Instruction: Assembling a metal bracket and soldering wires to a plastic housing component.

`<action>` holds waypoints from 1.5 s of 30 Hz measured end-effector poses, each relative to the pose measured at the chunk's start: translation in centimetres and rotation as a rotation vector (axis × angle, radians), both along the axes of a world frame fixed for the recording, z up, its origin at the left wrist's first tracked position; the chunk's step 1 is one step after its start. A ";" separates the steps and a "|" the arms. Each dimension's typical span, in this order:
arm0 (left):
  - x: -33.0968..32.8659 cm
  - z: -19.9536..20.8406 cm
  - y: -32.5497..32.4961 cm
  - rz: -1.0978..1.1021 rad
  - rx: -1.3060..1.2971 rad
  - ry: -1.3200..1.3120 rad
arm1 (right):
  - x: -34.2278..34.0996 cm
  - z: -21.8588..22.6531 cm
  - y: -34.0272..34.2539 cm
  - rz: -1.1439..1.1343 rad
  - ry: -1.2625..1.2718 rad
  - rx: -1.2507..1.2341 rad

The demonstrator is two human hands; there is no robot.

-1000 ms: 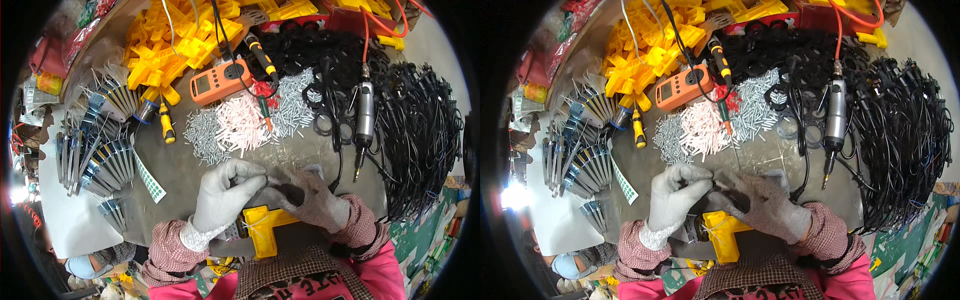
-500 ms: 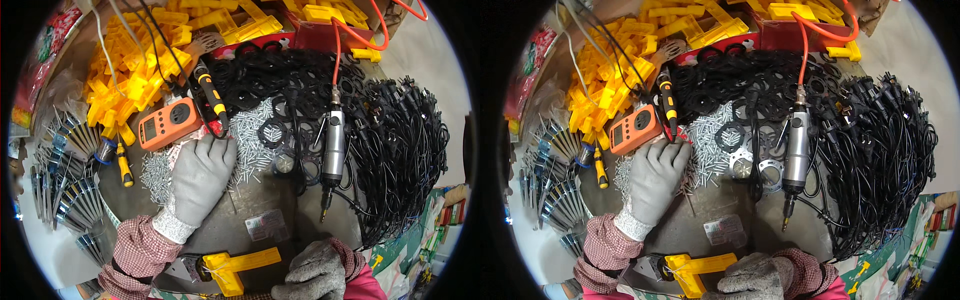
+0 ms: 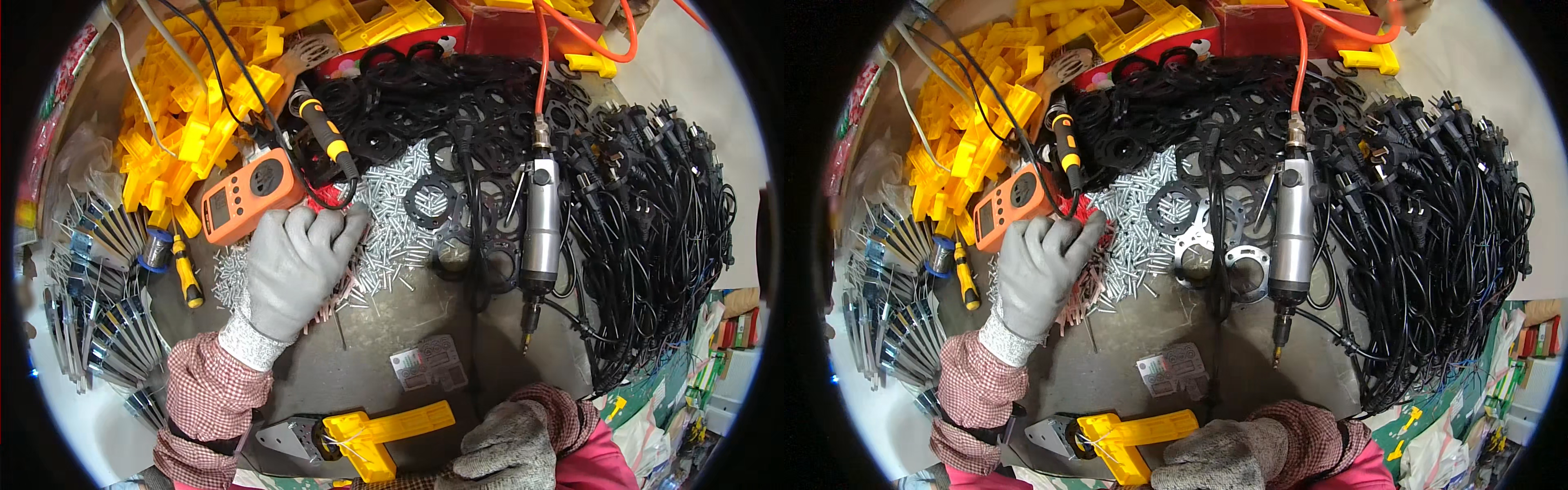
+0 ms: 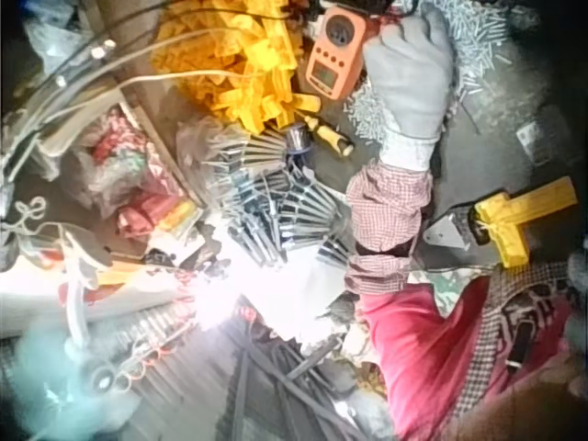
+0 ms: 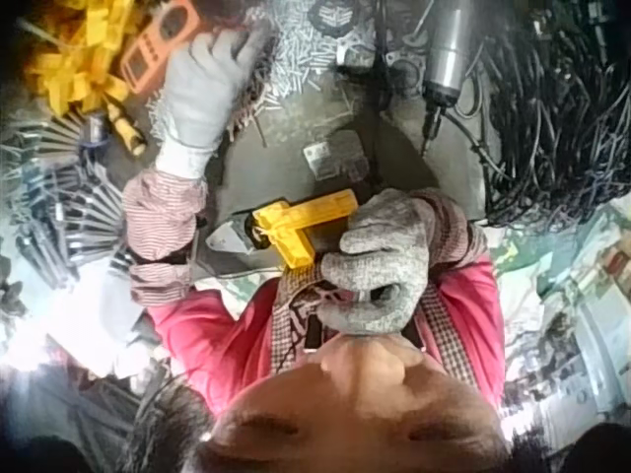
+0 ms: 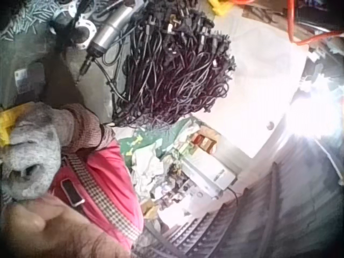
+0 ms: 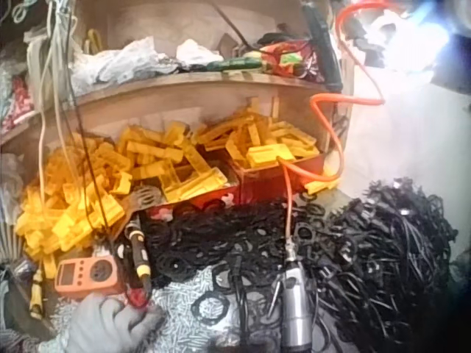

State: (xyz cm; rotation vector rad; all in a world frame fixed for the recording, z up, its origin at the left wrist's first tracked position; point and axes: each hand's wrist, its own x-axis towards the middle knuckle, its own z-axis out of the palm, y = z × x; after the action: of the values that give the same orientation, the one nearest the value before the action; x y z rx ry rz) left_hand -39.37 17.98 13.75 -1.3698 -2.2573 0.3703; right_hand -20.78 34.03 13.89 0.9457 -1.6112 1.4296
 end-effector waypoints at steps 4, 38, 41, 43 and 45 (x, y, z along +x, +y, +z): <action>0.0 0.2 -0.4 0.023 0.059 -0.134 | 0.5 -0.4 0.1 -0.029 -0.013 0.032; 13.5 1.7 -7.6 0.516 1.139 -1.729 | -2.3 -2.5 -4.4 0.188 -1.207 -0.205; 13.8 2.2 -7.6 0.555 1.289 -1.819 | -2.1 -2.1 -3.6 0.019 -1.032 0.119; 14.6 2.6 -7.8 0.572 1.179 -1.731 | -2.0 -2.2 -4.0 0.004 -0.960 0.169; 15.1 2.6 -8.1 0.578 1.064 -1.638 | -1.8 -2.3 -4.4 -0.051 -0.789 0.251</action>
State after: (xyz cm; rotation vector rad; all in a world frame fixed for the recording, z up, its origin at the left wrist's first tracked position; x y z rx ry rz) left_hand -24.23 9.84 16.31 -0.1923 -2.9139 -2.1859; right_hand -22.57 29.64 11.57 0.4658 -2.4063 1.7040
